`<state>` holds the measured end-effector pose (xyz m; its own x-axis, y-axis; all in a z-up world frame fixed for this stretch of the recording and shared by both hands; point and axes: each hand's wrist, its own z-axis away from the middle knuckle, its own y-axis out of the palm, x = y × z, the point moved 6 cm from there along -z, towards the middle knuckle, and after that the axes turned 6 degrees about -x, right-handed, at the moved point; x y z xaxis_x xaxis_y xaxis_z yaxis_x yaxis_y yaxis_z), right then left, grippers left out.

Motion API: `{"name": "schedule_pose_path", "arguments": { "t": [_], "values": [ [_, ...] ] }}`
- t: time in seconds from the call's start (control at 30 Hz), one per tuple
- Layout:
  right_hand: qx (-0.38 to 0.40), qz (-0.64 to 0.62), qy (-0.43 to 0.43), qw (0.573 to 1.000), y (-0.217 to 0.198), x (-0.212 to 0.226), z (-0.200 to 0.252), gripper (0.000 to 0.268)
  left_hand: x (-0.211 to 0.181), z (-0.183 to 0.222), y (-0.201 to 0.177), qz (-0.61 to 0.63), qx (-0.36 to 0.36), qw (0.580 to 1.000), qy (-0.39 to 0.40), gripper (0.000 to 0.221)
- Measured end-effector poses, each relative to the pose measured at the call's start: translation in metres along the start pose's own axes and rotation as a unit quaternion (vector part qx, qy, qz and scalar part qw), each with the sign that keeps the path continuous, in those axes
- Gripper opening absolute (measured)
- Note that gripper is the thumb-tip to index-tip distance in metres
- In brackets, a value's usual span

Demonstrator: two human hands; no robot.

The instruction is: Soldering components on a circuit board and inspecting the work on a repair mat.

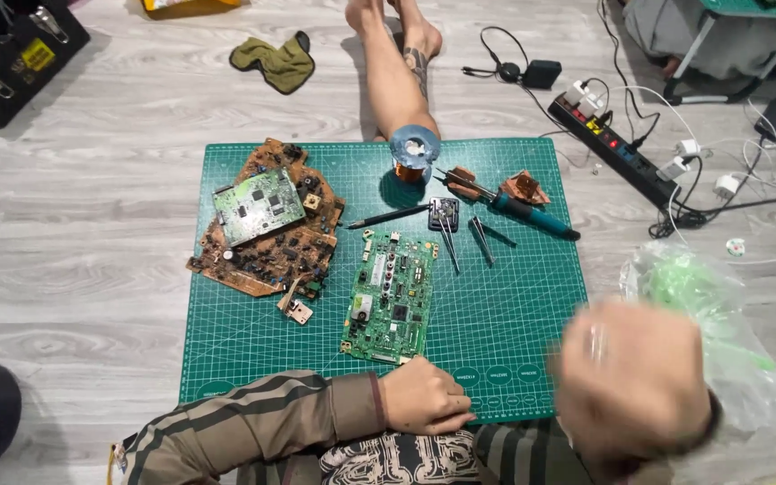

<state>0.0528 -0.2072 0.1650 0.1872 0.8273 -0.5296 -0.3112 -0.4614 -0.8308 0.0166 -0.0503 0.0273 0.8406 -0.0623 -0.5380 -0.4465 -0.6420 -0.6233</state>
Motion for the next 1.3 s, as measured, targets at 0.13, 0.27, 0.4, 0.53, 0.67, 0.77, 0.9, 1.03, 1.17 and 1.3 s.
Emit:
{"name": "schedule_pose_path", "arguments": {
  "t": [0.13,0.27,0.4,0.53,0.67,0.77,0.9,1.03,1.17,1.3],
  "values": [
    [-0.433,-0.383,-0.245,0.778,-0.067,0.01,-0.037,0.008,0.001,-0.001,0.0,-0.004,0.014,1.0,-0.009,0.028],
    [-0.372,-0.275,0.007,0.887,0.017,0.017,-0.118,0.018,-0.001,-0.002,-0.002,-0.026,-0.006,1.0,-0.001,0.027],
    [-0.308,-0.305,-0.002,0.901,0.044,0.033,-0.141,0.027,-0.002,-0.004,-0.005,-0.024,0.0,1.0,-0.012,0.028],
    [-0.301,-0.254,-0.002,0.919,0.059,0.045,-0.156,0.03,-0.001,-0.004,-0.008,-0.019,-0.007,1.0,-0.012,0.028],
    [-0.289,-0.25,-0.007,0.924,0.072,0.048,-0.164,0.025,-0.001,-0.003,-0.009,-0.01,-0.011,1.0,-0.01,0.029],
    [-0.271,-0.261,-0.006,0.926,0.071,0.048,-0.163,0.025,-0.002,-0.003,-0.01,-0.02,-0.012,1.0,-0.011,0.028],
    [-0.268,-0.272,-0.018,0.924,0.068,0.052,-0.163,0.029,0.0,-0.004,-0.01,-0.011,-0.009,1.0,-0.01,0.028],
    [-0.284,-0.294,-0.034,0.912,0.068,0.056,-0.164,0.028,0.001,-0.004,-0.008,-0.004,0.0,1.0,-0.016,0.028],
    [-0.29,-0.291,-0.042,0.911,0.076,0.061,-0.171,0.029,-0.001,-0.005,-0.013,-0.01,-0.006,1.0,-0.02,0.027],
    [-0.302,-0.299,-0.046,0.904,0.075,0.061,-0.171,0.028,0.001,-0.004,-0.011,-0.007,-0.004,1.0,-0.019,0.027]
  ]
}}
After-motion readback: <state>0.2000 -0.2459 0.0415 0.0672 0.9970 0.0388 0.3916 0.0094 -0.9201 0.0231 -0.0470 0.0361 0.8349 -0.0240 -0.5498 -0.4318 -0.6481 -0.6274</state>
